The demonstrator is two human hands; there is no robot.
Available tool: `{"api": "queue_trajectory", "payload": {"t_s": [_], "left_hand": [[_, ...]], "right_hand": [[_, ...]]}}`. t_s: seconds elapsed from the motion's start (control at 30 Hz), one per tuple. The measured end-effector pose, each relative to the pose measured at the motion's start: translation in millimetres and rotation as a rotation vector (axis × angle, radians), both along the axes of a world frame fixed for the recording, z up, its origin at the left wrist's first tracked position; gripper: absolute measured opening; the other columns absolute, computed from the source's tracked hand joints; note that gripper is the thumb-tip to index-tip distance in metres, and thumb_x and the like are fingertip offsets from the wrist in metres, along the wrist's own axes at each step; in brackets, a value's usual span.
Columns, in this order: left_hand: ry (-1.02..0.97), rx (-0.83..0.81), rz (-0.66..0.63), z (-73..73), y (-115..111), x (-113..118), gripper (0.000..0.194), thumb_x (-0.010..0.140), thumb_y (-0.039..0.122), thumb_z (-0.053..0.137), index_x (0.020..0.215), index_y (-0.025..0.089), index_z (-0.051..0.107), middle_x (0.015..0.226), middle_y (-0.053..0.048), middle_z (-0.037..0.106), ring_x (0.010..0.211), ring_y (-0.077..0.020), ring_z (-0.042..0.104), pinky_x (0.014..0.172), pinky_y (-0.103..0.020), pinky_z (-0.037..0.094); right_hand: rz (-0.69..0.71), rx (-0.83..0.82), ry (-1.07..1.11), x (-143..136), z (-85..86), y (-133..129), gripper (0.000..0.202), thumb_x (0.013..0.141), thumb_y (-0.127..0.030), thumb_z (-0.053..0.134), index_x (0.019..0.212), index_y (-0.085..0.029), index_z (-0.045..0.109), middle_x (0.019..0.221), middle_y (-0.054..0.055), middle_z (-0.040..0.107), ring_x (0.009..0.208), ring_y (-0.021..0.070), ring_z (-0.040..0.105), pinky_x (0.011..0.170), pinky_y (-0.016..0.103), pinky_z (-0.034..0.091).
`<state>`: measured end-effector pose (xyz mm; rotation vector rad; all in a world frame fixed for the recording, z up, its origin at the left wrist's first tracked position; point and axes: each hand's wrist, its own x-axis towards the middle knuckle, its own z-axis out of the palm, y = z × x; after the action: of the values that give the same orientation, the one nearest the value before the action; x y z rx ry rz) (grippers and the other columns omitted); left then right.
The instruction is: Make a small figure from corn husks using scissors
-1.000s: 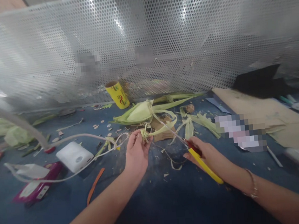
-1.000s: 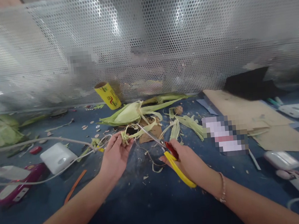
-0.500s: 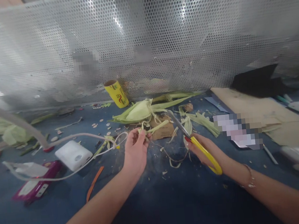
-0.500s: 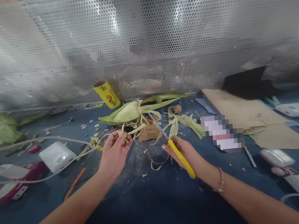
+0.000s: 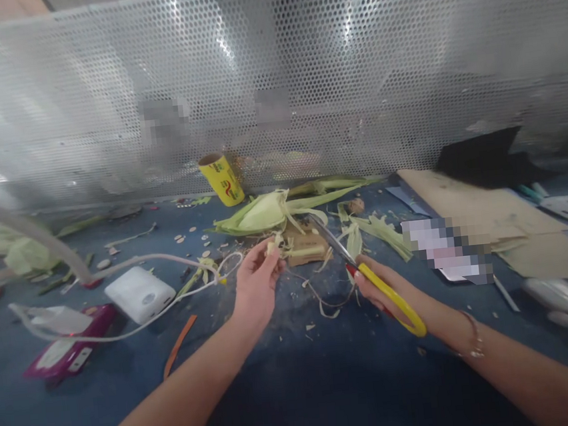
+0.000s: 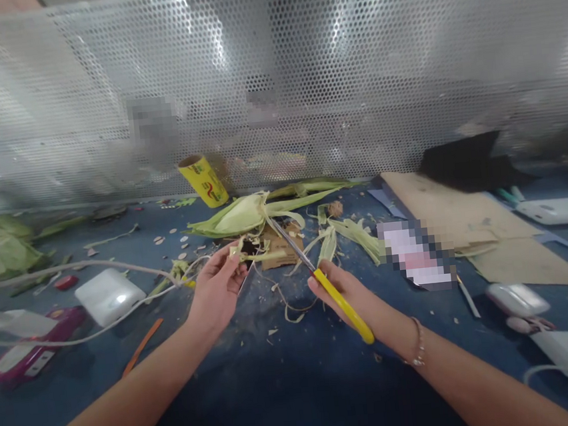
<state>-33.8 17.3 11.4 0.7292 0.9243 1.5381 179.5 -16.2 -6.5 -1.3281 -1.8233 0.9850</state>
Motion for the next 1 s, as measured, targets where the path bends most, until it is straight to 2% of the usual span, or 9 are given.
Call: {"api": "queue_trajectory", "payload": {"t_s": [0.13,0.27,0.47,0.53,0.6,0.7,0.83,0.93,1.0], "left_hand": [[0.129,0.004,0.008,-2.4,1,2,0.029,0.055,0.015,0.076,0.079,0.016,0.059,0.062,0.003,0.062,0.056,-0.0060,0.054,0.056,-0.017,0.043],[0.144,-0.020,-0.073,-3.7,3,1,0.024,0.053,0.013,0.075,0.073,0.013,0.061,0.062,0.001,0.063,0.058,-0.0071,0.055,0.059,-0.019,0.044],[0.266,-0.052,-0.144,-9.9,-3,3,0.017,0.060,0.021,0.072,0.073,0.014,0.064,0.065,0.000,0.063,0.056,-0.0073,0.056,0.054,-0.018,0.045],[0.283,-0.075,-0.221,-12.1,-11,9,0.016,0.060,0.023,0.072,0.068,0.013,0.062,0.059,0.000,0.061,0.052,-0.0088,0.056,0.053,-0.021,0.047],[0.276,-0.143,-0.387,-12.7,-20,16,0.021,0.061,0.028,0.071,0.067,0.014,0.057,0.051,0.001,0.057,0.046,-0.0120,0.057,0.049,-0.026,0.049],[0.374,-0.149,-0.540,-11.4,-30,23,0.021,0.067,0.029,0.066,0.077,0.016,0.053,0.053,0.003,0.056,0.043,-0.0121,0.057,0.047,-0.027,0.050],[0.620,-0.096,-0.606,-11.5,-31,22,0.020,0.073,0.022,0.057,0.090,0.016,0.050,0.055,0.007,0.050,0.038,-0.0066,0.049,0.042,-0.021,0.044],[0.729,-0.006,-0.620,-15.9,-31,21,0.017,0.073,0.019,0.056,0.088,0.015,0.050,0.061,0.006,0.050,0.044,-0.0053,0.047,0.043,-0.018,0.038],[0.736,0.057,-0.622,-20.1,-31,21,0.018,0.072,0.018,0.057,0.088,0.015,0.049,0.068,0.003,0.053,0.054,-0.0068,0.051,0.051,-0.020,0.040]], "right_hand": [[-0.078,0.061,-0.262,5,-2.4,9,0.028,0.076,-0.047,0.051,0.074,-0.022,0.038,0.059,-0.004,0.049,0.052,0.0124,0.046,0.050,0.025,0.035],[-0.154,0.033,-0.464,10,-6.6,16,0.031,0.074,-0.049,0.055,0.078,-0.021,0.043,0.075,0.006,0.063,0.068,0.0218,0.060,0.059,0.030,0.041],[-0.249,0.148,-0.531,15,-7.6,17,0.048,0.078,-0.036,0.052,0.118,-0.015,0.036,0.100,0.014,0.062,0.086,0.0261,0.062,0.067,0.032,0.044],[-0.223,0.168,-0.670,17,-8.0,16,0.040,0.077,-0.032,0.052,0.113,-0.016,0.043,0.099,0.013,0.061,0.086,0.0274,0.062,0.068,0.033,0.044],[-0.185,0.170,-0.779,18,-8.8,15,0.031,0.077,-0.030,0.050,0.104,-0.015,0.048,0.095,0.013,0.061,0.083,0.0278,0.061,0.067,0.034,0.044],[-0.148,0.243,-0.868,18,-8.7,13,0.026,0.078,-0.030,0.050,0.098,-0.013,0.053,0.089,0.014,0.059,0.083,0.0296,0.059,0.072,0.039,0.045],[-0.054,0.449,-0.655,14,-1.9,9,0.026,0.083,-0.026,0.044,0.103,-0.014,0.056,0.100,0.014,0.057,0.097,0.0265,0.055,0.087,0.041,0.042],[0.156,0.387,-0.358,5,3.1,3,0.027,0.087,-0.025,0.043,0.109,-0.021,0.056,0.105,0.009,0.059,0.096,0.0184,0.057,0.083,0.031,0.046],[0.208,0.288,-0.259,-1,3.2,-1,0.021,0.085,-0.024,0.047,0.102,-0.023,0.060,0.098,0.005,0.063,0.090,0.0162,0.059,0.078,0.028,0.048]]}}
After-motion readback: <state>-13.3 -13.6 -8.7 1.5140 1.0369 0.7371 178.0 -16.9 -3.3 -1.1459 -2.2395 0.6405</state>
